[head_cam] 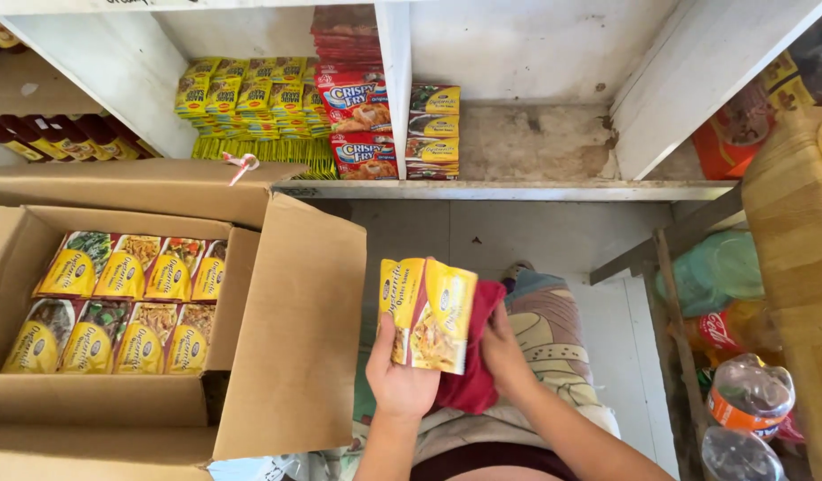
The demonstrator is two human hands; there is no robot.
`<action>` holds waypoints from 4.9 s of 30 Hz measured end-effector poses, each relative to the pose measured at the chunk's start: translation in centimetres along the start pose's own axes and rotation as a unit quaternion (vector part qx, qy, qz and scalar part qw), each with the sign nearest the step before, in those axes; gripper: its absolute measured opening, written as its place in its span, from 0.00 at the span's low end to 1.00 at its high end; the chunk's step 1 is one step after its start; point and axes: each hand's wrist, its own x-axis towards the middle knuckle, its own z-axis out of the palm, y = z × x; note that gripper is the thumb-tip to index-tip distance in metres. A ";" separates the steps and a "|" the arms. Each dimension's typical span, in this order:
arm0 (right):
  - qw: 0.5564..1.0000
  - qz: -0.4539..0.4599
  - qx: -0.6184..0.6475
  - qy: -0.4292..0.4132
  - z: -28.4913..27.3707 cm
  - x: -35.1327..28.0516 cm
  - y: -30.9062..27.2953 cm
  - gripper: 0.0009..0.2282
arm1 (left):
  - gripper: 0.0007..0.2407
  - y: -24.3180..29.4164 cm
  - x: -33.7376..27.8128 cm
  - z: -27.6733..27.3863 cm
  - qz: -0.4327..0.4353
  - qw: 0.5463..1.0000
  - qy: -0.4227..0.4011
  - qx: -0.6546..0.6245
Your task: Wiping down seasoning packets and stocking them onto shelves from a cardboard box.
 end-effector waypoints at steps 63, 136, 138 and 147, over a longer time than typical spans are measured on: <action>0.894 -0.258 -0.337 -0.141 9.7 8.3 -13.3 0.26 | 0.41 0.7 -0.5 2.4 0.189 0.955 -0.058 0.220; 0.985 -0.084 -0.146 -0.019 8.1 4.2 -11.3 0.14 | 0.29 3.1 -0.8 3.6 0.040 0.997 -0.041 0.055; 0.993 -0.099 -0.064 -0.003 7.6 4.6 -11.5 0.07 | 0.28 4.7 -0.5 6.1 0.137 0.981 -0.090 0.106; 0.933 -0.186 -0.303 -0.050 13.2 8.2 -20.9 0.18 | 0.28 -0.3 1.0 2.3 0.057 0.995 -0.081 -0.002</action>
